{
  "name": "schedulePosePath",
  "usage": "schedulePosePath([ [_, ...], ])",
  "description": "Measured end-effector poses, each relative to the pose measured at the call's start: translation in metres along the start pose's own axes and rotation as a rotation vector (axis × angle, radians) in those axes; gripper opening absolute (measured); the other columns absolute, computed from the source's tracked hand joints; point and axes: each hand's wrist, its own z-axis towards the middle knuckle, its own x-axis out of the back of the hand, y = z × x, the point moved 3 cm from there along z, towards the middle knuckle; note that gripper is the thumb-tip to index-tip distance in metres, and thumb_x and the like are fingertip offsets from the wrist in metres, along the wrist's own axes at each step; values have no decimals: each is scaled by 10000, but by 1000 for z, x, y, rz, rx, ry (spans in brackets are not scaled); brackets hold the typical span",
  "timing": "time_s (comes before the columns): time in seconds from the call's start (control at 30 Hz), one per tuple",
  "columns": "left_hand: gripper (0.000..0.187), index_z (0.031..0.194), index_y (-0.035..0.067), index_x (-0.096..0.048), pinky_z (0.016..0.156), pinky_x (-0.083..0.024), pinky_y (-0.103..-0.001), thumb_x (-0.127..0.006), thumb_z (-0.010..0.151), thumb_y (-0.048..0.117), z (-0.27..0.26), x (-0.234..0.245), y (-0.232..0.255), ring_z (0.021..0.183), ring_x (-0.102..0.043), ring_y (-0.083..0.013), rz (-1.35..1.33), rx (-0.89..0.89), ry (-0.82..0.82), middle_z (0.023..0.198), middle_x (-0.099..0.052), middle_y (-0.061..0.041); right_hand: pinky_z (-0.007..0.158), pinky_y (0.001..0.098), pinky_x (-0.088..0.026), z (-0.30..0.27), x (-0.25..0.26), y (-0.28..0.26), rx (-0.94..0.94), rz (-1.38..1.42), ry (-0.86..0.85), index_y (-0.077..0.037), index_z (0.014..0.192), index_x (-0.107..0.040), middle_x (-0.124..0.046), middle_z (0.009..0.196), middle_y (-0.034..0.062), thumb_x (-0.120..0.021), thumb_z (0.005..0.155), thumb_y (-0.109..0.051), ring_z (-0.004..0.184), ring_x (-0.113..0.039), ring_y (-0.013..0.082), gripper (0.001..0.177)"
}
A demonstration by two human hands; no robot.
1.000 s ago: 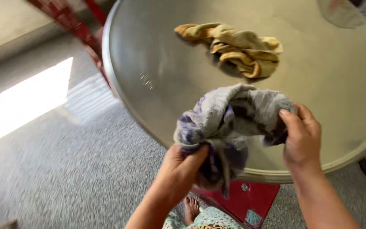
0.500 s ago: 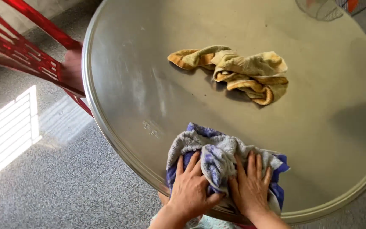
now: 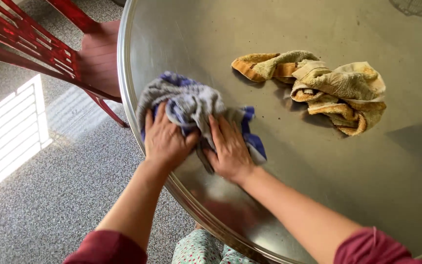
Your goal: Wiping a large metal table with a cloth.
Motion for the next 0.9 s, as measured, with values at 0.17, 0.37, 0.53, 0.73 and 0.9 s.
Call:
schedulePosePath([
  [0.17,647,1432,208,-581,1186,-141,-644,-585,878,543,17,1,-2,1471,-324,-367,66,102,120,1513,-504,-152,1206,582,-266,20,-3,10,-68,-115,-43,-16,1586,-283,-450,1511,303,-708,879,-290,1422,-407,452,870],
  [0.37,637,1448,218,-557,1159,-138,-702,-589,884,514,-14,-5,36,1485,-299,-389,86,158,97,1529,-496,-116,1181,561,-290,-37,26,-5,-98,-286,40,-63,1525,-419,-506,1514,188,-669,928,-224,1426,-433,361,667],
  [0.53,756,1440,153,-535,1114,-138,-724,-653,793,523,-73,-40,106,1447,-294,-418,166,98,72,1489,-477,-148,1147,540,-318,-117,72,-3,-195,-292,12,-51,1495,-468,-522,1488,176,-652,898,-212,1399,-450,354,645],
  [0.73,682,1323,129,-631,1091,-149,-766,-782,714,396,-137,-89,219,1421,-290,-473,-149,-214,-59,1468,-457,-207,1142,497,-337,-261,140,29,-551,-444,94,-33,1400,-513,-530,1453,168,-669,838,-256,1390,-460,337,625],
  [0.9,488,1184,131,-734,1141,-152,-742,-766,708,234,-175,-93,274,1486,-227,-505,-226,-712,-482,1580,-385,-221,1107,502,-343,-335,177,46,-788,-557,119,-62,1406,-529,-499,1494,140,-613,867,-219,1400,-436,326,567],
])
